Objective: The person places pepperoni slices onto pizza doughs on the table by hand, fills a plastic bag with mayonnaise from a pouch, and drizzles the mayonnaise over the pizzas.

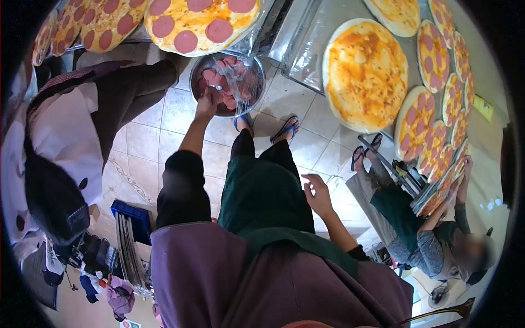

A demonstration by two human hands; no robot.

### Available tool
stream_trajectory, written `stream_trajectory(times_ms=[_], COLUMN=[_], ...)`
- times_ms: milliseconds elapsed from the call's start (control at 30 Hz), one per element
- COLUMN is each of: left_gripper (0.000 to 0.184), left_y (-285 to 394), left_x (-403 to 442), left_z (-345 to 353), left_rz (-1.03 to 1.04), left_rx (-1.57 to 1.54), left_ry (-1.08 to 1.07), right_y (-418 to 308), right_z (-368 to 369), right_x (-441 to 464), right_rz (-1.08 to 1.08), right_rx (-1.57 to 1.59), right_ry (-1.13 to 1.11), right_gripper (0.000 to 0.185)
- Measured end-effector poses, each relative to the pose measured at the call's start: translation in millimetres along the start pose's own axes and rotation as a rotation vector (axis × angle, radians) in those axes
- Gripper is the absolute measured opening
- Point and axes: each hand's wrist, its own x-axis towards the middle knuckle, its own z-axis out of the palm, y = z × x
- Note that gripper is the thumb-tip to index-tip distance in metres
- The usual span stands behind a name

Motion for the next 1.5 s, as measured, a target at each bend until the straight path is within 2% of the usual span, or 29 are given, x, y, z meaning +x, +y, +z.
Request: stream_trajectory(times_ms=[33, 67, 100, 133, 167, 200, 233, 367, 433, 500, 567, 700, 833, 967, 1100, 1167, 1300, 1400, 1500], left_gripper=[0.052, 0.046, 0.044, 0.043, 0.040, 0.030, 0.030, 0.034, 0.034, 0.035, 0.036, 0.034, 0.026, 0.023, 0.018, 0.016, 0.020, 0.024, 0.031], left_y=[14.7, 12.4, -5.2, 32.9, 77.4, 113.3, 146.0, 253.9, 293.2, 318.1, 343.5, 392.4, 427.8, 459.2, 485.7, 496.7, 508.1, 516.2, 505.8], left_x=[-14.9, -24.3, -49.2, -78.6, -110.2, -135.6, -155.9, -205.4, -209.6, -211.3, -201.2, -190.5, -173.8, -156.6, -128.3, -114.4, -86.2, -75.0, -61.5], left_z=[1.7, 20.1, 15.2, -4.0, -26.3, -47.1, -63.3, -102.2, -112.4, -112.7, -109.3, -106.7, -98.6, -91.5, -91.8, -92.0, -99.8, -107.4, -115.2], left_rz=[0.065, 0.012, 0.041, 0.047, 0.011, 0.056, 0.106, 0.242, 0.344, 0.422, 0.596, 0.634, 0.702, 0.608, 0.539, 0.488, 0.430, 0.357, 0.388], left_rx=[-0.297, -0.248, -0.412, -0.783, -0.937, -0.966, -1.047, -1.121, -1.040, -0.962, -0.795, -0.750, -0.663, -0.791, -0.960, -1.033, -1.156, -1.102, -1.087], left_ry=[0.104, 0.271, 0.253, 0.168, 0.092, -0.004, -0.075, -0.193, -0.255, -0.300, -0.263, -0.321, -0.242, -0.223, -0.223, -0.212, -0.128, 0.119, 0.192], right_y=[-19.7, -37.7, -68.9, -84.6, -100.2, -117.1, -133.4, -187.5, -200.4, -200.3, -199.4, -195.6, -189.4, -176.2, -182.4, -185.6, -196.3, -205.9, -212.5], right_z=[-2.9, -5.2, -14.7, -17.5, -22.1, -29.6, -37.2, -70.7, -88.1, -102.3, -118.4, -157.7, -194.6, -230.9, -279.2, -297.5, -327.0, -345.9, -356.5], right_x=[11.4, 23.5, 10.7, 17.0, 16.7, 15.9, 16.7, 6.8, 1.9, -1.9, -2.8, -6.3, 4.9, 33.4, 55.3, 73.1, 110.9, 150.2, 194.0], right_rz=[-0.052, -0.157, -0.187, -0.326, -0.451, -0.459, -0.476, -0.522, -0.584, -0.596, -0.589, -0.569, -0.634, -0.729, -0.825, -0.947, -0.958, -0.907, -0.834], right_rx=[-0.007, 0.038, 0.060, 0.041, 0.011, 0.051, 0.092, 0.208, 0.210, 0.148, 0.140, 0.146, 0.176, 0.072, -0.068, -0.078, -0.056, 0.171, 0.166], right_ry=[0.023, 0.065, 0.081, 0.143, 0.214, 0.228, 0.257, 0.431, 0.476, 0.578, 0.650, 0.688, 0.774, 0.840, 0.785, 0.746, 0.652, 0.574, 0.615], right_gripper=[0.024, 0.024, 0.024, 0.025, 0.025, 0.026, 0.026, 0.027, 0.028, 0.028, 0.027, 0.026, 0.025, 0.022, 0.018, 0.013, 0.007, 0.007, 0.007])
